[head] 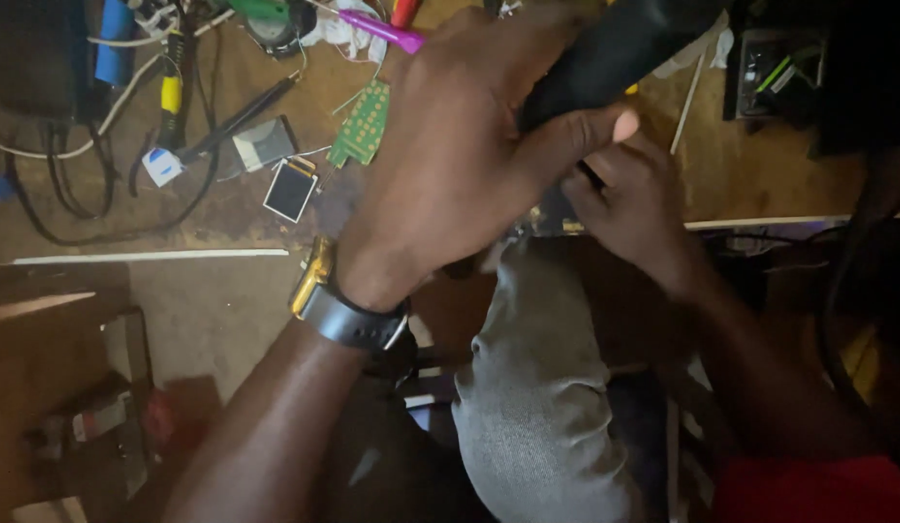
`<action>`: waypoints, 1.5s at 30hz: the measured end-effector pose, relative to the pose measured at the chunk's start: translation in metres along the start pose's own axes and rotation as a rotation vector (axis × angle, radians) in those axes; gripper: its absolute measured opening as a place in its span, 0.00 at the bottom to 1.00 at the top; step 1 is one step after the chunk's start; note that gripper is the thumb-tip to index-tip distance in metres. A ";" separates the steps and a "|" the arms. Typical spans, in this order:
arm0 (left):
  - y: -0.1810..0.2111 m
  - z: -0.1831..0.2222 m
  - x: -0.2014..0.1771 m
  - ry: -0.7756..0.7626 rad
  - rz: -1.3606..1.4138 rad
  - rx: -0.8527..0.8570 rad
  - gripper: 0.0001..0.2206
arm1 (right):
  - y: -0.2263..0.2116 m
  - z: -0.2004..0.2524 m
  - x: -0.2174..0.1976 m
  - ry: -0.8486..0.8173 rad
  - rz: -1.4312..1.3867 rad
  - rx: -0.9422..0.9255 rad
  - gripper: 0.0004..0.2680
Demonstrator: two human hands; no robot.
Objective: The person is using a heat gun to perform soldering or desoldering on a small electronic circuit board at a workbench.
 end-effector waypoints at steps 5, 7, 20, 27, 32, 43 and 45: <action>0.006 -0.004 -0.004 0.001 0.034 -0.023 0.14 | -0.001 -0.003 -0.002 0.037 0.005 -0.016 0.04; 0.006 -0.003 -0.005 0.013 0.033 0.009 0.15 | -0.014 -0.008 -0.007 0.048 -0.022 -0.056 0.04; 0.003 0.003 -0.009 0.043 0.002 0.060 0.15 | -0.025 -0.013 -0.010 0.080 -0.080 -0.119 0.02; 0.003 0.000 -0.005 0.024 0.025 0.062 0.14 | -0.017 -0.008 -0.007 0.054 -0.039 -0.079 0.02; 0.006 0.000 -0.004 0.002 0.063 0.060 0.13 | -0.017 -0.009 -0.008 0.035 -0.059 -0.030 0.04; 0.007 0.001 -0.008 0.020 0.037 0.053 0.15 | -0.019 -0.010 -0.008 0.070 -0.081 -0.105 0.05; 0.008 0.000 -0.008 0.021 0.043 0.060 0.15 | -0.019 -0.009 -0.008 0.061 -0.093 -0.088 0.06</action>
Point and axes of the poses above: each hand's wrist, its own z-axis away from the middle knuckle, its own x-axis out of the palm, y = z × x, the point moved 6 cm from there along -z, towards the middle knuckle, and after that the axes turned 11 degrees about y, right-handed, at the moved point
